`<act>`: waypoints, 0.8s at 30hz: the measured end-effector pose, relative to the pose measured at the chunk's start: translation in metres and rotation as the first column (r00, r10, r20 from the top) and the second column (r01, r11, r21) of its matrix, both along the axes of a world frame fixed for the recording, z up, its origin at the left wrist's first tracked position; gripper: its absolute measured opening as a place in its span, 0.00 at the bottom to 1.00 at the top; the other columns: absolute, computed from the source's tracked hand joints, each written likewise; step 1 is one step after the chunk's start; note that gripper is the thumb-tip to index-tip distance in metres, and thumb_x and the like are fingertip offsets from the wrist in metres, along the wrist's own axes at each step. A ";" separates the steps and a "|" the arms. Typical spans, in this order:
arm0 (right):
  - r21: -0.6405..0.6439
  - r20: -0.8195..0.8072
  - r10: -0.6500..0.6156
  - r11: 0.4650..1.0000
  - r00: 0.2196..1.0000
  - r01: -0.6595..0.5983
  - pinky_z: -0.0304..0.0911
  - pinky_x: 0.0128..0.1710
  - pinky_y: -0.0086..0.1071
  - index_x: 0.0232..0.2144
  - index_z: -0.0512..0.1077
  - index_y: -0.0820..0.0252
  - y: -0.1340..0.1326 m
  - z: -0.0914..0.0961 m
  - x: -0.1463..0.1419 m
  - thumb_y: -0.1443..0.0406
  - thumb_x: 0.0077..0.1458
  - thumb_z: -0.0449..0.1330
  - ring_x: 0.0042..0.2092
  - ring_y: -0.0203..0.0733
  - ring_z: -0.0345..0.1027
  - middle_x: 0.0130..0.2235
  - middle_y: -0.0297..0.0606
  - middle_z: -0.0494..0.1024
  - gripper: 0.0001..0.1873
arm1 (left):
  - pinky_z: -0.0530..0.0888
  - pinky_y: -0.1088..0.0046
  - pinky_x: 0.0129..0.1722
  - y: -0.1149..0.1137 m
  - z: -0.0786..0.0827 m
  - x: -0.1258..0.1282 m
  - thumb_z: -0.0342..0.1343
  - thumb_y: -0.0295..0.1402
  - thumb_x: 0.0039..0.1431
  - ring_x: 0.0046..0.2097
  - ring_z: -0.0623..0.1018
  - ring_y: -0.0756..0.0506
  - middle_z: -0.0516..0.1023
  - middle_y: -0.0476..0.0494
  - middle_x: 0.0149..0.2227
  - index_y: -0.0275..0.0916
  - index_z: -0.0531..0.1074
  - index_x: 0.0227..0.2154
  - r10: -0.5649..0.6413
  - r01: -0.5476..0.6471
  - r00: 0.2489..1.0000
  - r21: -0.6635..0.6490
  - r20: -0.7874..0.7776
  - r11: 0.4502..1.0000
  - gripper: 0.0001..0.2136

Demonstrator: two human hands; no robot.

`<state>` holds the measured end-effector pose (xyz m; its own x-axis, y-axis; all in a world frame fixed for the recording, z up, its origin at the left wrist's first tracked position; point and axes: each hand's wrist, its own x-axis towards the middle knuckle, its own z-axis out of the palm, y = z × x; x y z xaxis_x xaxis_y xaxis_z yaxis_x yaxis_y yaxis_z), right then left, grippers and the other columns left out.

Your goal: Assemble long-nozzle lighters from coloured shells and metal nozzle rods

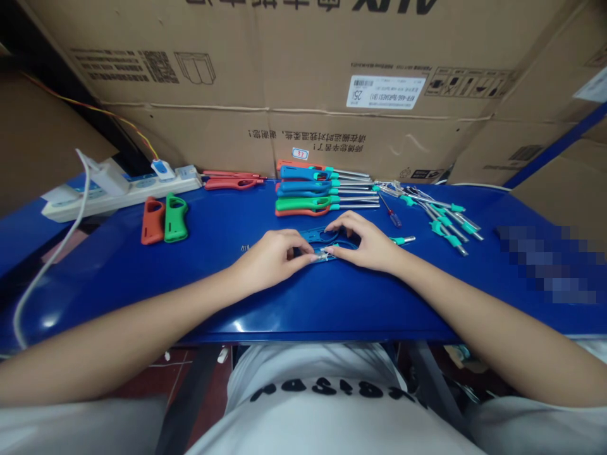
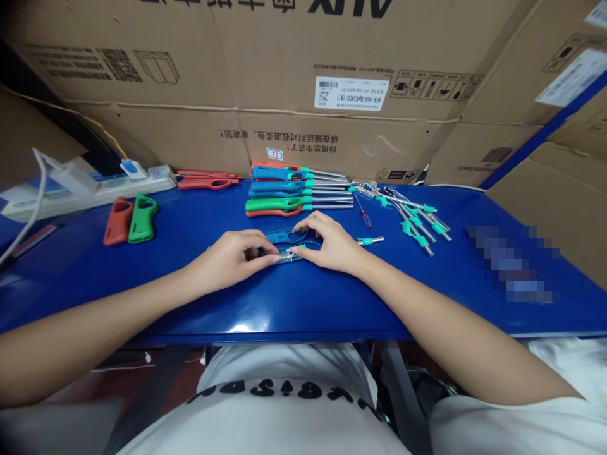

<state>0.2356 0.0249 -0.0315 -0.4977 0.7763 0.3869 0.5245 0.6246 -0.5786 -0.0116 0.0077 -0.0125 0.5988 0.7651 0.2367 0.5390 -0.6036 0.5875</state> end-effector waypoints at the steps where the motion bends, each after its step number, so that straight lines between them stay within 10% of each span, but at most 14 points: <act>1: -0.001 0.001 0.000 1.000 1.000 0.000 0.67 0.42 0.38 0.45 0.74 0.57 0.000 0.000 0.000 0.60 0.54 0.68 0.42 0.44 0.68 0.43 0.41 0.73 0.16 | 0.69 0.75 0.33 -0.001 0.001 0.000 0.63 0.35 0.61 0.30 0.74 0.51 0.79 0.47 0.35 0.38 0.81 0.37 -0.001 0.001 1.000 -0.003 0.002 1.000 0.07; 24: 0.032 0.023 0.007 0.999 1.000 -0.008 0.68 0.44 0.40 0.45 0.75 0.57 -0.001 -0.001 0.001 0.61 0.55 0.67 0.43 0.44 0.69 0.44 0.41 0.75 0.16 | 0.68 0.75 0.31 -0.001 0.000 0.000 0.64 0.31 0.60 0.29 0.74 0.51 0.78 0.47 0.30 0.41 0.84 0.38 0.050 -0.049 0.999 -0.010 0.021 0.999 0.06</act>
